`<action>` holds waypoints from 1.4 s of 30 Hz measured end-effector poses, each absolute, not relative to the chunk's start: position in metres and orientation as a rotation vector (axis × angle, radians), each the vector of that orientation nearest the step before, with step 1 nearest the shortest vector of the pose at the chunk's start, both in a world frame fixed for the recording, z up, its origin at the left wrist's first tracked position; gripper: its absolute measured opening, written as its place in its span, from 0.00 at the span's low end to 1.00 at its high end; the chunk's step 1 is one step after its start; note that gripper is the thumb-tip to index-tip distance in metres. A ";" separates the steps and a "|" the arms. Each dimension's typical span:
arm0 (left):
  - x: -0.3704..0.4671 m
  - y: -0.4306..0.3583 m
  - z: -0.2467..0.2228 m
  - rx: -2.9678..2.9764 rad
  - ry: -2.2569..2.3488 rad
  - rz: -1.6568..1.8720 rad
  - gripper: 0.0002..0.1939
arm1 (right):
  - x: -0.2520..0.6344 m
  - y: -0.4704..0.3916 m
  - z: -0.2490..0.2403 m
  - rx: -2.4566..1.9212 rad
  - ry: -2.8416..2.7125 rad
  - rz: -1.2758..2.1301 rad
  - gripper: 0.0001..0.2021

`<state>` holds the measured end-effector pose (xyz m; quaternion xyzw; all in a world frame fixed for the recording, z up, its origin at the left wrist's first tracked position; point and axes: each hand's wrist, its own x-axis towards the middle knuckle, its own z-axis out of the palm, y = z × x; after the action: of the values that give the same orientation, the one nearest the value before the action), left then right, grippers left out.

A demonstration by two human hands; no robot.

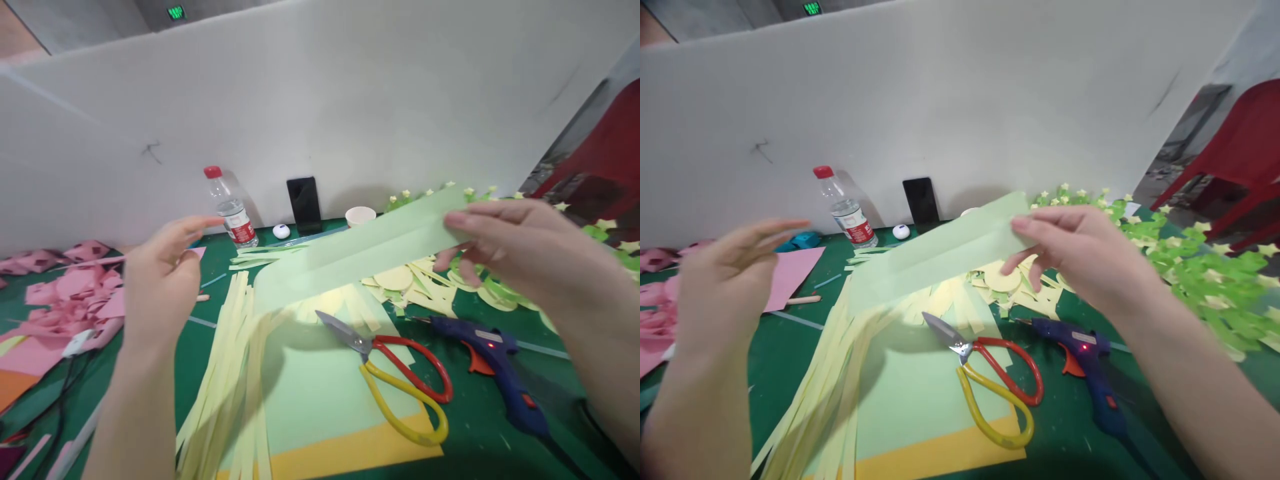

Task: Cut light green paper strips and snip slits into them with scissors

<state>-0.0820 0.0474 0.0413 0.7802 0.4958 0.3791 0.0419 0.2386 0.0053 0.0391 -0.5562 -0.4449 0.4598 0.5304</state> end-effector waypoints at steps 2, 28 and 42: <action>-0.064 0.034 0.039 2.559 1.411 1.426 0.19 | 0.221 0.001 0.031 -1.217 -1.214 1.270 0.13; 0.006 -0.011 0.020 2.736 0.705 1.299 0.03 | 0.187 -0.032 0.024 -0.799 -2.024 -0.095 0.07; -0.014 0.020 0.027 2.502 0.950 1.082 0.07 | 0.260 -0.032 0.026 -1.275 -1.967 -0.195 0.14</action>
<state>-0.0139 0.0197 0.0270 0.8597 0.3263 0.3719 0.1270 0.2600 -0.0316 0.0261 -0.5003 -0.7720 -0.0765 0.3846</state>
